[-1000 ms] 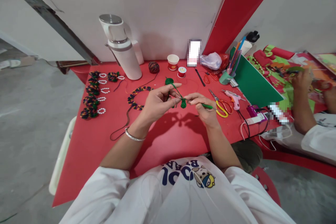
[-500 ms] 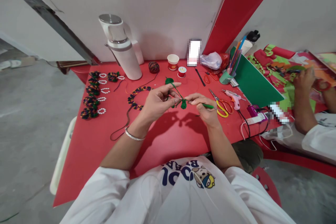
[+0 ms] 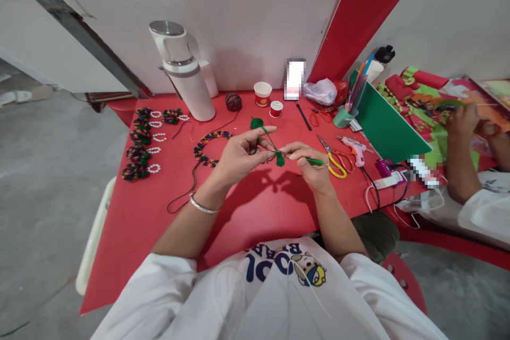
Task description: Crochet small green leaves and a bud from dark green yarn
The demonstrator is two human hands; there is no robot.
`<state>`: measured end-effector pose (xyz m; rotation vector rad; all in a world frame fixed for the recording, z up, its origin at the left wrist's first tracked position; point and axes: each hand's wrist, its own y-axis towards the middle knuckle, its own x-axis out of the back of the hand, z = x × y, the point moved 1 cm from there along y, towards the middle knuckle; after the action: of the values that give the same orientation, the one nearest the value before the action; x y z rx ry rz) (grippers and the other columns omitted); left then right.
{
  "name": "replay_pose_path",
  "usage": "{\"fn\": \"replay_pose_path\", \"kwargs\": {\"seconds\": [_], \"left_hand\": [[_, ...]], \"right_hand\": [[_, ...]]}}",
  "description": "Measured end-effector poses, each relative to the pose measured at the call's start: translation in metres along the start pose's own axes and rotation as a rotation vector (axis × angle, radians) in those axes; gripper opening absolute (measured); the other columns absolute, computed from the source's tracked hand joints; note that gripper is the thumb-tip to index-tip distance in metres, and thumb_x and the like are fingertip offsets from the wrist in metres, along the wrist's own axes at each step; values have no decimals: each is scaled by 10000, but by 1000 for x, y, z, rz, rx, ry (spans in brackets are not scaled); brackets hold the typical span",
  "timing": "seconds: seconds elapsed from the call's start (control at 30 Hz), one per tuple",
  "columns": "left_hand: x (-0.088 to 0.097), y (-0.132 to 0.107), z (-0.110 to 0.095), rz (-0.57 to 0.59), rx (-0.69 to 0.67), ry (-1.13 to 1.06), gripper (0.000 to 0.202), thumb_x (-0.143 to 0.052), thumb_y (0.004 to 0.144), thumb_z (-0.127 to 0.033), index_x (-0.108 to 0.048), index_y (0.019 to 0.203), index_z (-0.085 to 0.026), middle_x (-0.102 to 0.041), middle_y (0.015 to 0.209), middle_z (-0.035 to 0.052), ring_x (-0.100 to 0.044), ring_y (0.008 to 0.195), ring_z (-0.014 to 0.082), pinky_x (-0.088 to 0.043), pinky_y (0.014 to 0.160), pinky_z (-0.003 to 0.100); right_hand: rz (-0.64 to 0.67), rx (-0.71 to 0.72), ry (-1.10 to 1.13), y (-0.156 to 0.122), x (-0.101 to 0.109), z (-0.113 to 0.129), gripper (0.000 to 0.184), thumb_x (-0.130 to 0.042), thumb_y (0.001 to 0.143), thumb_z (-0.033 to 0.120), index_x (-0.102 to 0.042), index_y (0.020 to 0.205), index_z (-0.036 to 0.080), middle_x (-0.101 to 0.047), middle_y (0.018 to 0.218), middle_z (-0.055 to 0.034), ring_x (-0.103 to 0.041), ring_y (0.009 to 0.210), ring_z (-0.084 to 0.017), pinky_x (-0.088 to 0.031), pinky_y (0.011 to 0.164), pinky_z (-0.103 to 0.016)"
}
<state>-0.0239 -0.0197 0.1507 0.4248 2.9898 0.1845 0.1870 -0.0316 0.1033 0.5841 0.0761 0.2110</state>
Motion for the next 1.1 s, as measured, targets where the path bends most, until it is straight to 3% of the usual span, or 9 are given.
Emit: {"fn": "replay_pose_path", "kwargs": {"seconds": [0.27,0.8,1.1], "left_hand": [[-2,0,1,2,-5,6,528,-874,750,-193,-756,1264,-159,-720,794,24,-657,699,123,-502,606,225],[3,0,-2,-3,13,24,567,-858,750,-180,-734,1301,-134,-727,795,27,-676,698,132,-538,632,235],[5,0,0,-18,2,32,577,-854,756,-181,-734,1319,-142,-731,806,30,-680,701,135,-538,639,235]], "right_hand": [[22,21,36,1,-2,3,133,-701,988,382,-827,1022,357,-826,1126,-25,-773,1065,-221,-625,968,-451],[123,-23,-5,4,11,8,136,-724,966,400,-835,992,325,-837,1118,-48,-783,1037,-223,-650,941,-439],[95,-18,-22,4,11,7,156,-704,978,412,-827,992,318,-836,1131,-53,-781,1054,-228,-646,954,-451]]}}
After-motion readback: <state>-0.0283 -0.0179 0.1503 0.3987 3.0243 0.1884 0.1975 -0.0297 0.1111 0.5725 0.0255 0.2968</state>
